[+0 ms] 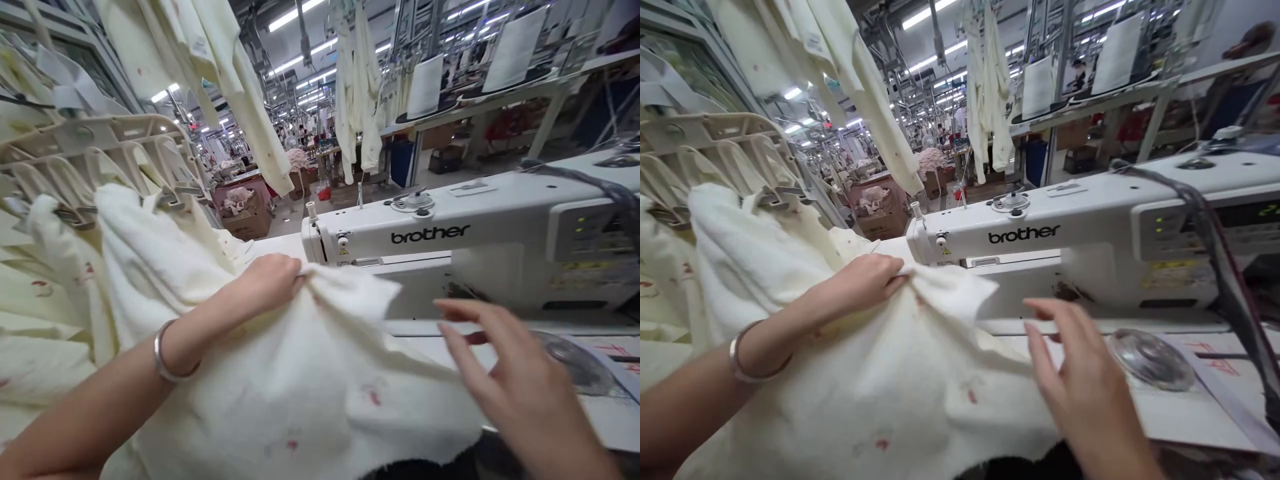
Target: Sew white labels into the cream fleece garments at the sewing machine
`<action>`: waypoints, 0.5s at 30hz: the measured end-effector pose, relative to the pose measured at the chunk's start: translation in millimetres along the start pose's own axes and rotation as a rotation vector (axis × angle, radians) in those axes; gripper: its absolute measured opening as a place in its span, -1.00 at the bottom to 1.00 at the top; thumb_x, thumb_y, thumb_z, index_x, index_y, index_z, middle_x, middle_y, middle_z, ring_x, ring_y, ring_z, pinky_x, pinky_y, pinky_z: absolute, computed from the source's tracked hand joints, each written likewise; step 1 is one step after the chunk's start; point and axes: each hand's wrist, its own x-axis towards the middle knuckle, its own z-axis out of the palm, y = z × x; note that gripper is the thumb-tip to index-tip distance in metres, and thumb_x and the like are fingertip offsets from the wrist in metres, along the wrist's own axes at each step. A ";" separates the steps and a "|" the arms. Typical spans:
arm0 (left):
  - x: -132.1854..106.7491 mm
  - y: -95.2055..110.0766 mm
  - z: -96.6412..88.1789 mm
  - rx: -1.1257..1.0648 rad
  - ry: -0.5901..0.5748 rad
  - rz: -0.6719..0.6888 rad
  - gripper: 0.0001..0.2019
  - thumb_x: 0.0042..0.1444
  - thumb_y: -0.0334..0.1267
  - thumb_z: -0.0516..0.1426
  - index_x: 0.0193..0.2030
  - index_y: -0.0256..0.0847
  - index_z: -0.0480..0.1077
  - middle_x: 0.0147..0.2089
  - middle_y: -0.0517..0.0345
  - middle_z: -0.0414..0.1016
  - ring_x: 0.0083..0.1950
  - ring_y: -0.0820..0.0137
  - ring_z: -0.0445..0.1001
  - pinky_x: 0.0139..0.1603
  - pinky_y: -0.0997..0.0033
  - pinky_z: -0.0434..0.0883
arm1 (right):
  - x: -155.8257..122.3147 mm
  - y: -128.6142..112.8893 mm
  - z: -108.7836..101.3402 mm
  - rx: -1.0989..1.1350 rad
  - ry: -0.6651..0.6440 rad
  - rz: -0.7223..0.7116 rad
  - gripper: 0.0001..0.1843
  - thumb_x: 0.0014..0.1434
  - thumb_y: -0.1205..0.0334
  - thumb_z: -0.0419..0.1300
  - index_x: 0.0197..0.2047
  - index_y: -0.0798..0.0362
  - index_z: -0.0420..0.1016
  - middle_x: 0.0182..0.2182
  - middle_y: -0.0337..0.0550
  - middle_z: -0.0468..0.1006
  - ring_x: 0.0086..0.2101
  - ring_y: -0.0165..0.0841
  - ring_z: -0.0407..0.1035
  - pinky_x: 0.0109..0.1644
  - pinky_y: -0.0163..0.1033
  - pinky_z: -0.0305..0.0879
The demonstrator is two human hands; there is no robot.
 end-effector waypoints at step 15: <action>25.9 -38.8 140.9 -0.124 -0.300 -0.115 -0.52 0.26 -0.18 -0.03 0.29 -0.29 0.14 0.37 -0.33 0.00 0.39 -0.18 -0.08 0.17 -0.40 0.09 | 13.4 14.6 106.6 -0.540 -0.165 -0.560 -0.54 0.33 0.44 -0.22 -0.12 0.39 0.50 -0.13 0.27 0.51 -0.09 0.00 0.42 -0.10 0.12 0.37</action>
